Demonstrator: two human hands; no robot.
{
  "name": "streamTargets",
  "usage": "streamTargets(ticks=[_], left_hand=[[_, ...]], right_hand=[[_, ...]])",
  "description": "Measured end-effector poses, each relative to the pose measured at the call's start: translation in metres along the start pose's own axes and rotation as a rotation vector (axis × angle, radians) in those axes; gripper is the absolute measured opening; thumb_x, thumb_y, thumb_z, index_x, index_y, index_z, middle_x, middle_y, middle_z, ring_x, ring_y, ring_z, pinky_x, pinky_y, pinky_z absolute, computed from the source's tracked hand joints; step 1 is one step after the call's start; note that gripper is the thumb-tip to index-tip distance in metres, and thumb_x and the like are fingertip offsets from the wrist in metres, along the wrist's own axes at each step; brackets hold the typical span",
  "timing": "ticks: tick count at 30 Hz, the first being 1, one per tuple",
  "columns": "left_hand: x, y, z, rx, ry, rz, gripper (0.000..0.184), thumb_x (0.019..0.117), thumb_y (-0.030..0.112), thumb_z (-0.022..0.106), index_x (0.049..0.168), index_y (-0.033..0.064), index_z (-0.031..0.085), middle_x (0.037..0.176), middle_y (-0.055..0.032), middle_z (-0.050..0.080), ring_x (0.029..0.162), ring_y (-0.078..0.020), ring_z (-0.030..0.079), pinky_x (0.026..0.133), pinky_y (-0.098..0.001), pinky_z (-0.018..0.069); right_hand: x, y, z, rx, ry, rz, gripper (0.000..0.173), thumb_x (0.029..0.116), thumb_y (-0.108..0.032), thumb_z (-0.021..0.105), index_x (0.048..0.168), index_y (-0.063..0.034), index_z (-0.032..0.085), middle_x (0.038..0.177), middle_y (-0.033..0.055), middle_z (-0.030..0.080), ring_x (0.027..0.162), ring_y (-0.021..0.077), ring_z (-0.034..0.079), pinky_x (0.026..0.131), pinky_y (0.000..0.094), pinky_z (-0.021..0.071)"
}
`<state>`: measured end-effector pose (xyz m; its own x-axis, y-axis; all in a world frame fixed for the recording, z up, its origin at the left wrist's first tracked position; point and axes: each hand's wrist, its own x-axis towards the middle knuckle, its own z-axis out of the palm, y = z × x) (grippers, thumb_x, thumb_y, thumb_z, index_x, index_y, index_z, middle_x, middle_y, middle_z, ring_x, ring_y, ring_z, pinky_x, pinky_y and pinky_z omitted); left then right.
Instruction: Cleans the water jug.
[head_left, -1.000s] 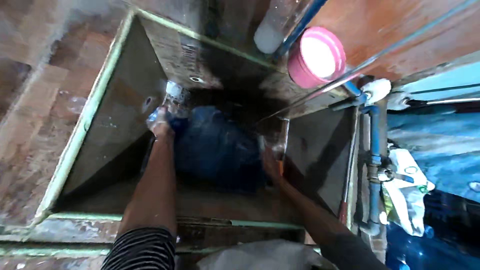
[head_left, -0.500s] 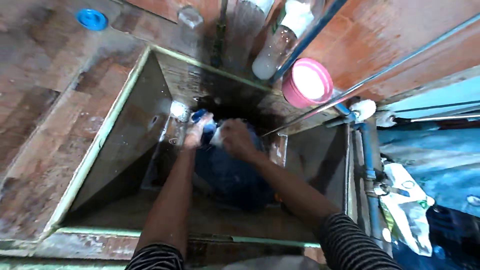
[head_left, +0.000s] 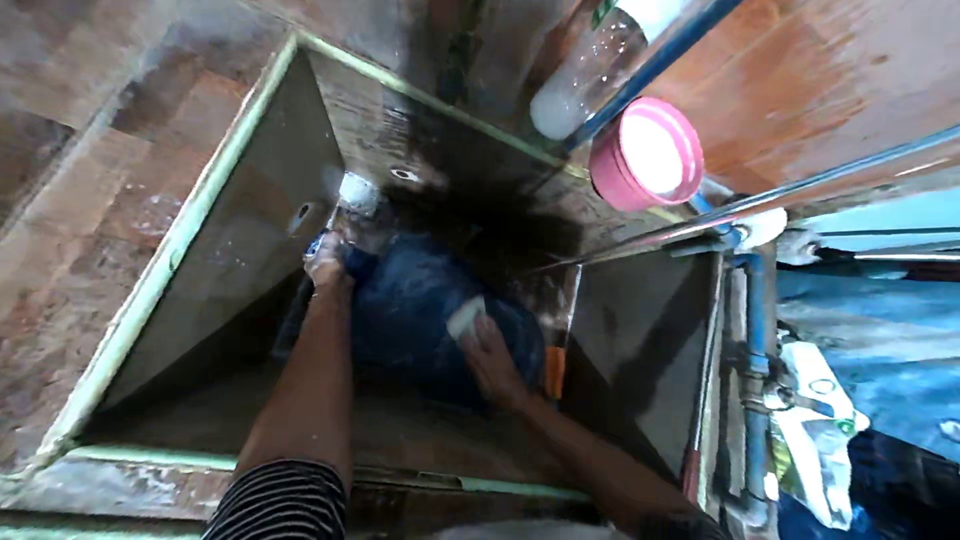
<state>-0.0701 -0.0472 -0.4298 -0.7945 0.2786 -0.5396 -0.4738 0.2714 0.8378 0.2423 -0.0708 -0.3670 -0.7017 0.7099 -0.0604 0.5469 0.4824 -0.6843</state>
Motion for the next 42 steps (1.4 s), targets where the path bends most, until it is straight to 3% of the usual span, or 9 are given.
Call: streamTargets(ticks=[3,6,11,17,23,28,34,37,42], left_hand=[[-0.014,0.013,0.01,-0.134,-0.104,-0.014,0.033,0.0958,0.017,0.065,0.125,0.0028,0.058,0.106,-0.0078,0.063,0.091,-0.0125,0.061,0.081,-0.0331,0.0542],[-0.014,0.027,-0.002,-0.104,-0.432,-0.084,0.016,0.1036,0.023,0.051,0.115,0.0138,0.056,0.093,0.0037,0.061,0.083,-0.0052,0.06,0.075,-0.0266,0.054],[0.042,-0.004,-0.01,0.116,-0.091,-0.135,0.051,0.1015,0.032,0.062,0.142,0.0018,0.052,0.136,-0.0173,0.059,0.12,-0.0242,0.058,0.104,-0.0445,0.0469],[0.028,-0.017,0.013,-0.108,-0.214,-0.165,0.037,0.097,0.025,0.064,0.129,0.0079,0.058,0.108,-0.0057,0.065,0.093,-0.0139,0.063,0.082,-0.0359,0.0548],[0.076,-0.048,-0.029,-0.027,-0.224,-0.134,0.031,0.106,0.029,0.051,0.13,0.0104,0.054,0.103,0.0014,0.058,0.087,-0.0045,0.057,0.079,-0.0252,0.0513],[0.059,-0.034,-0.016,-0.143,-0.293,-0.153,0.011,0.1001,0.025,0.053,0.109,0.019,0.056,0.089,0.006,0.06,0.08,-0.0046,0.061,0.073,-0.0265,0.0534],[0.062,-0.012,-0.023,-0.086,-0.198,-0.276,0.031,0.1068,0.031,0.051,0.131,0.0114,0.055,0.108,-0.0019,0.06,0.093,-0.0087,0.059,0.084,-0.0291,0.0512],[0.057,-0.017,-0.012,-0.113,-0.261,-0.206,0.008,0.1029,0.026,0.048,0.103,0.0206,0.055,0.084,0.0079,0.061,0.074,-0.0013,0.061,0.068,-0.0214,0.0535],[0.034,0.003,0.002,-0.086,-0.52,-0.144,0.017,0.1045,0.026,0.043,0.113,0.0191,0.056,0.095,0.0066,0.065,0.087,-0.0047,0.064,0.078,-0.0261,0.0559]], right_hand=[[0.089,0.024,-0.038,0.023,-0.211,0.431,0.05,0.1122,-0.017,0.036,0.158,0.001,0.033,0.164,0.024,0.033,0.15,0.0381,0.037,0.123,0.0504,0.0305],[0.064,0.078,-0.038,-0.106,-0.181,0.528,0.046,0.1118,-0.015,0.035,0.151,0.0059,0.044,0.154,0.0298,0.045,0.145,0.0432,0.043,0.121,0.0528,0.0318],[-0.06,0.056,-0.036,-0.033,-0.146,0.143,0.041,0.0957,-0.011,0.063,0.136,-0.0034,0.066,0.154,0.0331,0.043,0.142,0.0515,0.042,0.114,0.0651,0.0369],[0.043,0.132,-0.053,0.101,-0.221,0.841,0.049,0.1136,-0.026,0.032,0.153,0.0004,0.043,0.155,0.024,0.046,0.145,0.0328,0.044,0.121,0.0477,0.0343],[-0.055,0.07,-0.047,-0.135,-0.05,0.176,0.026,0.0899,-0.008,0.066,0.109,0.009,0.073,0.12,0.0349,0.062,0.112,0.0443,0.063,0.098,0.0477,0.054],[0.062,0.114,-0.049,-0.089,-0.164,0.906,0.043,0.11,-0.018,0.046,0.144,0.0084,0.048,0.137,0.0326,0.057,0.129,0.0422,0.055,0.111,0.053,0.0417],[0.009,0.04,-0.037,-0.167,-0.066,0.501,0.035,0.0967,-0.014,0.063,0.119,0.0132,0.067,0.102,0.0274,0.073,0.094,0.0373,0.073,0.087,0.0511,0.058],[0.058,0.054,-0.04,-0.248,-0.165,0.593,0.035,0.1005,-0.01,0.061,0.126,0.0133,0.063,0.121,0.0338,0.066,0.116,0.0459,0.064,0.105,0.0546,0.0481],[0.109,0.121,-0.021,-0.262,-0.152,0.73,0.044,0.108,-0.021,0.052,0.141,0.0083,0.054,0.142,0.0336,0.055,0.136,0.048,0.05,0.115,0.0598,0.036]])
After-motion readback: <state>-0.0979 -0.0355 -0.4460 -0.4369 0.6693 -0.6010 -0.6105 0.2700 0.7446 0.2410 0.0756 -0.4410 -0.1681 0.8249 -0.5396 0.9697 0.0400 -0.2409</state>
